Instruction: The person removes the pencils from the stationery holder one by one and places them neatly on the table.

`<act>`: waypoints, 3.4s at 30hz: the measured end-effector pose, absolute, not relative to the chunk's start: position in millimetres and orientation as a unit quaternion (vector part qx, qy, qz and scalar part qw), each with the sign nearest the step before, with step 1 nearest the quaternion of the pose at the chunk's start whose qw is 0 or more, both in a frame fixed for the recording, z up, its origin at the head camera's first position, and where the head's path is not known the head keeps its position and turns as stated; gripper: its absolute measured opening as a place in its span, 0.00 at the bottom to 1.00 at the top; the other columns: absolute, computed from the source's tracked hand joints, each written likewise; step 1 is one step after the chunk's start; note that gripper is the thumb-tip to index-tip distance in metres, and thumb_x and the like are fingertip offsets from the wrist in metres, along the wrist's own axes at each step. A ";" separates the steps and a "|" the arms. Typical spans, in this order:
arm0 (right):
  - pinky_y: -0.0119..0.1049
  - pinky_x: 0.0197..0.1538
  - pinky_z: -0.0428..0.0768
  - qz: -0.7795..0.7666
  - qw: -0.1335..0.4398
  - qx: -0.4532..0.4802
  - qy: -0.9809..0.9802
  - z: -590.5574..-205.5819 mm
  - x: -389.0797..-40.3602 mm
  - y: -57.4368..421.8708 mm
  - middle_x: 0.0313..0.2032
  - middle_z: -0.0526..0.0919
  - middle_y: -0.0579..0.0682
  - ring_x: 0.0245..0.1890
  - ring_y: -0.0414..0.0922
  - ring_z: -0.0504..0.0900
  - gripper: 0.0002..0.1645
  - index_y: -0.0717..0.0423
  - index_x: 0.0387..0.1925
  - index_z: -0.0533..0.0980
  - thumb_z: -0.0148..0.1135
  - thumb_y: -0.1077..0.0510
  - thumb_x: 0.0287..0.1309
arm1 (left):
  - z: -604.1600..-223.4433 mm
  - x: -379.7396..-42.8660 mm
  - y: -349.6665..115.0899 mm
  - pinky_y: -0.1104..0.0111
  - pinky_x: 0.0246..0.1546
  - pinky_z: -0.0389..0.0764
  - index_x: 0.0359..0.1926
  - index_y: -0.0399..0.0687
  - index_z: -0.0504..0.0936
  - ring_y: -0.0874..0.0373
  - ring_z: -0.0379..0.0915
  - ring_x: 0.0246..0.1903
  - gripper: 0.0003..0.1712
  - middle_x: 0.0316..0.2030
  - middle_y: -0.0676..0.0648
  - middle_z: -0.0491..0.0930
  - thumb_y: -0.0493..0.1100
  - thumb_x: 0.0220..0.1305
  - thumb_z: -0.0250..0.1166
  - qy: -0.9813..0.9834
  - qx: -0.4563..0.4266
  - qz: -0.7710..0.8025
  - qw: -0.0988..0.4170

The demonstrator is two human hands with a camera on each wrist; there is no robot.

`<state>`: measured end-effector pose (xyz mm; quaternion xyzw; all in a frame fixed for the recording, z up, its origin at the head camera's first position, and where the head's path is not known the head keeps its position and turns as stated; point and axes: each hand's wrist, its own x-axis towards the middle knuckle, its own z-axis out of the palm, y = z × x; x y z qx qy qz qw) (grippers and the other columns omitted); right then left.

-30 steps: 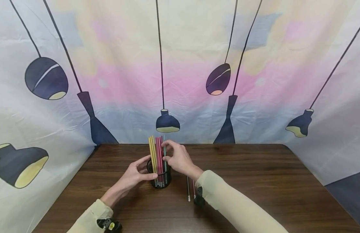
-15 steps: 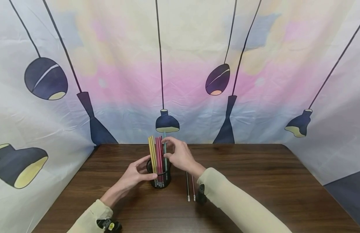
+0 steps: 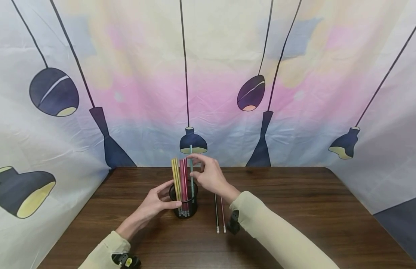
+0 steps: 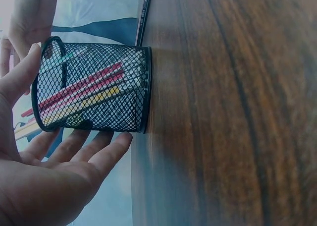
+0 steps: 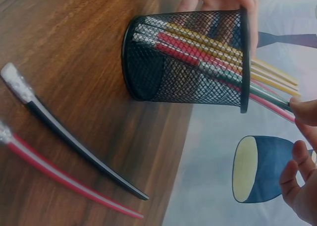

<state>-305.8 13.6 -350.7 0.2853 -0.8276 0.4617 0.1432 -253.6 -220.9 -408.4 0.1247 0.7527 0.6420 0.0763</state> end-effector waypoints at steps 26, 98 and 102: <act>0.34 0.26 0.66 0.484 0.185 0.297 -0.802 -320.9 -304.4 24.0 0.49 0.89 0.54 0.23 0.46 0.69 0.35 0.45 0.66 0.82 0.76 0.69 0.59 | -410.2 -254.1 -221.9 0.48 0.62 0.77 0.83 0.41 0.57 0.35 0.67 0.71 0.52 0.73 0.32 0.68 0.40 0.65 0.76 0.763 0.109 0.633 0.074; 0.46 0.46 0.82 0.405 0.010 0.222 -0.887 -410.4 -307.4 133.1 0.38 0.90 0.47 0.42 0.46 0.87 0.32 0.60 0.57 0.85 0.82 0.68 0.47 | -409.9 -254.3 -221.9 0.52 0.61 0.78 0.83 0.39 0.56 0.35 0.69 0.69 0.52 0.73 0.31 0.68 0.39 0.65 0.76 0.762 0.113 0.634 0.073; 0.47 0.48 0.81 0.398 -0.003 0.214 -0.892 -411.3 -308.2 131.2 0.35 0.89 0.46 0.40 0.45 0.86 0.32 0.61 0.58 0.85 0.82 0.67 0.48 | -410.0 -254.3 -221.7 0.55 0.60 0.79 0.83 0.39 0.56 0.35 0.69 0.69 0.53 0.72 0.32 0.69 0.40 0.64 0.77 0.760 0.114 0.635 0.074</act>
